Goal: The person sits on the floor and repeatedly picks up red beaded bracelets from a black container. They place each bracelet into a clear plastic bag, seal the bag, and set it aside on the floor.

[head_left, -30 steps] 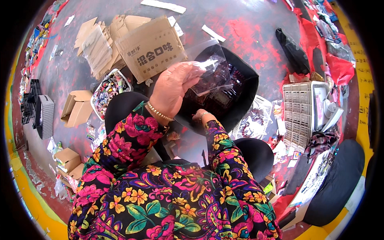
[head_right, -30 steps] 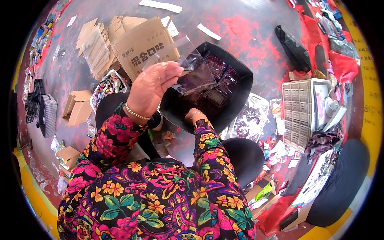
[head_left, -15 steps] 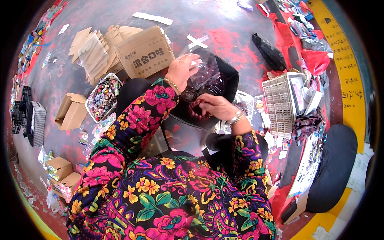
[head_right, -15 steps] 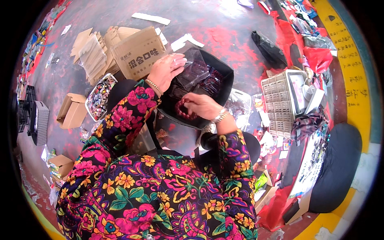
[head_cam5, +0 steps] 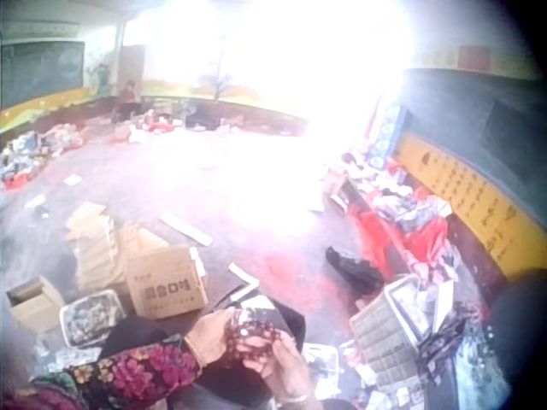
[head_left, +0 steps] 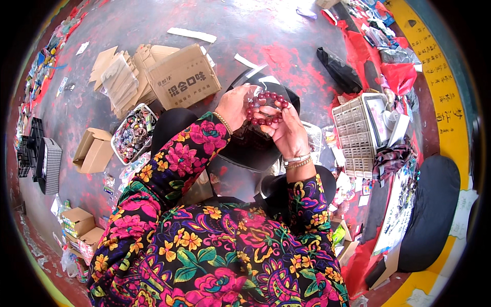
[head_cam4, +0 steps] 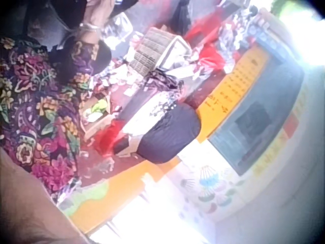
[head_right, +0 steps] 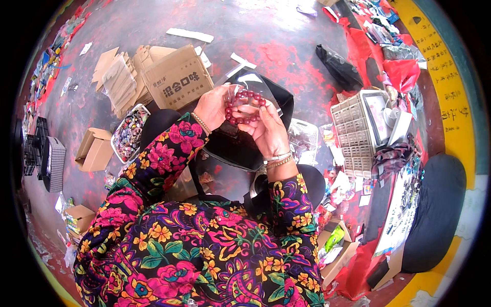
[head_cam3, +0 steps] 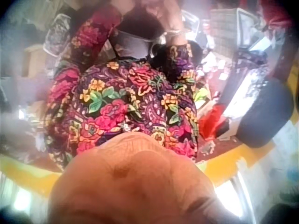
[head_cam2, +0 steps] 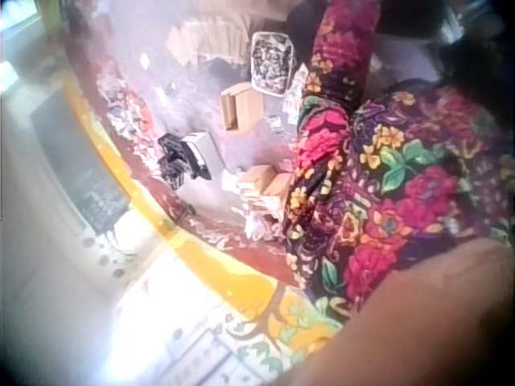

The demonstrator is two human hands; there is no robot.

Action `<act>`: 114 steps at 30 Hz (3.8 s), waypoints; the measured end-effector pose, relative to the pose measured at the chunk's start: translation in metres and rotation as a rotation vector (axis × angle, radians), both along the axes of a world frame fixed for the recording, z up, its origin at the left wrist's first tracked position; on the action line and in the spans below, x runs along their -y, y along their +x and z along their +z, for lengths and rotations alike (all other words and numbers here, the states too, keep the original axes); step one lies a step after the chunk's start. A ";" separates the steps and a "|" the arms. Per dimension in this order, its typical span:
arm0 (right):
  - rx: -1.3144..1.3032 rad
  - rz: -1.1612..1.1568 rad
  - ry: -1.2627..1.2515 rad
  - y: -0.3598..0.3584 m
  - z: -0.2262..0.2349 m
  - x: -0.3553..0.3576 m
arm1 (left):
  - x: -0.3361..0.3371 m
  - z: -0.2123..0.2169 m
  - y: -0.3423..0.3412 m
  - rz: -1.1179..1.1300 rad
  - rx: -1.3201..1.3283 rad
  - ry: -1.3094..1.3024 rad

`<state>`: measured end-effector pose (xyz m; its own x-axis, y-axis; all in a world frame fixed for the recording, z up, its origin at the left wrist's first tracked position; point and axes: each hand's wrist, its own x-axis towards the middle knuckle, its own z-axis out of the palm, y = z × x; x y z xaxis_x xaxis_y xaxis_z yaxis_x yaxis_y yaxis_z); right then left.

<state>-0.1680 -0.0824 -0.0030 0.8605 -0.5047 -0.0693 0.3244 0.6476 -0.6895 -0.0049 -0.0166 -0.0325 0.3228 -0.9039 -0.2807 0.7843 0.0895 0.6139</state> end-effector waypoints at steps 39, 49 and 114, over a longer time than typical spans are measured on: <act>-0.587 -0.165 -1.032 0.007 -0.004 -0.014 | 0.007 -0.004 -0.019 0.014 0.716 0.133; -0.459 0.006 -0.348 0.007 0.000 -0.009 | 0.001 0.013 -0.024 0.018 0.840 0.106; -0.664 -0.144 -1.653 -0.032 0.037 0.021 | -0.003 -0.006 -0.012 -0.348 1.658 -0.272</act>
